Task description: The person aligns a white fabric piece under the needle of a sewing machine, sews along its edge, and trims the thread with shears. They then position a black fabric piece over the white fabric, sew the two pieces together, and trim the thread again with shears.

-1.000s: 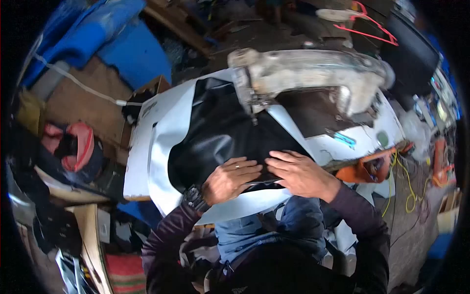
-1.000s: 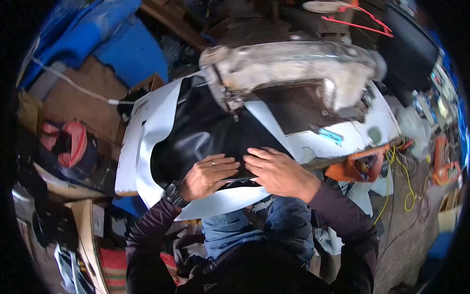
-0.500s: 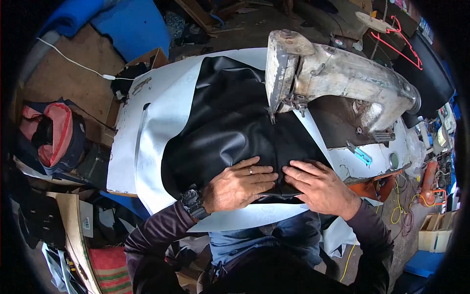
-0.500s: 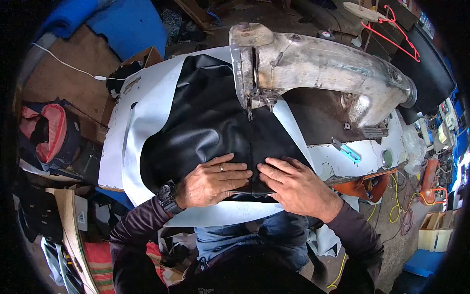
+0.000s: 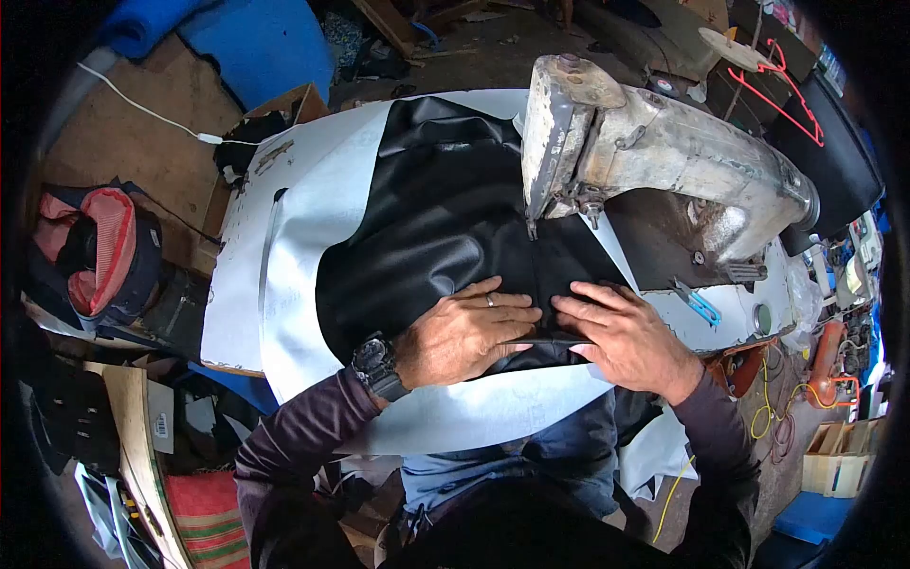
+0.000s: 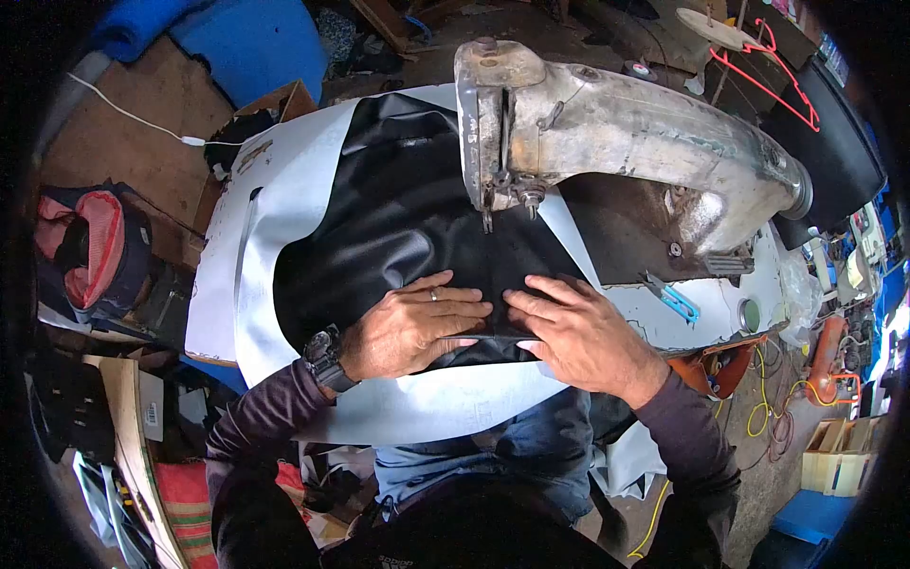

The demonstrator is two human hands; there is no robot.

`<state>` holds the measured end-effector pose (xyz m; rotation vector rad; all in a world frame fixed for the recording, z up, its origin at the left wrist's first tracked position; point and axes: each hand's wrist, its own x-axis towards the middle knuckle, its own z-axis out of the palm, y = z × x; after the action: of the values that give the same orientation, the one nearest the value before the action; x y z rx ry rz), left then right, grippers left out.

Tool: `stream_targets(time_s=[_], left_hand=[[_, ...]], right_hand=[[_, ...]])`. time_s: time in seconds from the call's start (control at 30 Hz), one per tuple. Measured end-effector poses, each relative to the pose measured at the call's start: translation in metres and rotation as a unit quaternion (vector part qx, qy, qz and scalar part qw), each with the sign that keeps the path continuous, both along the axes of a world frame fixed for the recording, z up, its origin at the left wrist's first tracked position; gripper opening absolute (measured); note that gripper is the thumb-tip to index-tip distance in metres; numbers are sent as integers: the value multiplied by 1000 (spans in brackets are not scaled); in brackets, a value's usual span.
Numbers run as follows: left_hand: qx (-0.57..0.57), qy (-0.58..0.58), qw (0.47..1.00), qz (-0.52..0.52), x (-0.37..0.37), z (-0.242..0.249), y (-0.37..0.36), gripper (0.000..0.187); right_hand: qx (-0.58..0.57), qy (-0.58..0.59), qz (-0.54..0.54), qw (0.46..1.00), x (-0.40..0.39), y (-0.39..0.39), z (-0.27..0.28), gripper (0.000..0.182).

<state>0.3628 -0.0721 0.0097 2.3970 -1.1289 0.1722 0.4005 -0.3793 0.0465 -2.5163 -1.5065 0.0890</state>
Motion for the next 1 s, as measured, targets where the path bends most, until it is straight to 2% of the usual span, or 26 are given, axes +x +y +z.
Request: stream_targets(time_s=[0.1,0.53,1.0], left_hand=[[6,-10,1000,4,2,0,1,32],[4,14,1000,18,25,2,5,34],[40,-8,998,42,63,0,17,34]], right_hand=[[3,-18,1,1000,3,1,-3,39],[19,30,-21,999,25,7,-1,38],[48,-13,-36,998,61,19,-9,36]])
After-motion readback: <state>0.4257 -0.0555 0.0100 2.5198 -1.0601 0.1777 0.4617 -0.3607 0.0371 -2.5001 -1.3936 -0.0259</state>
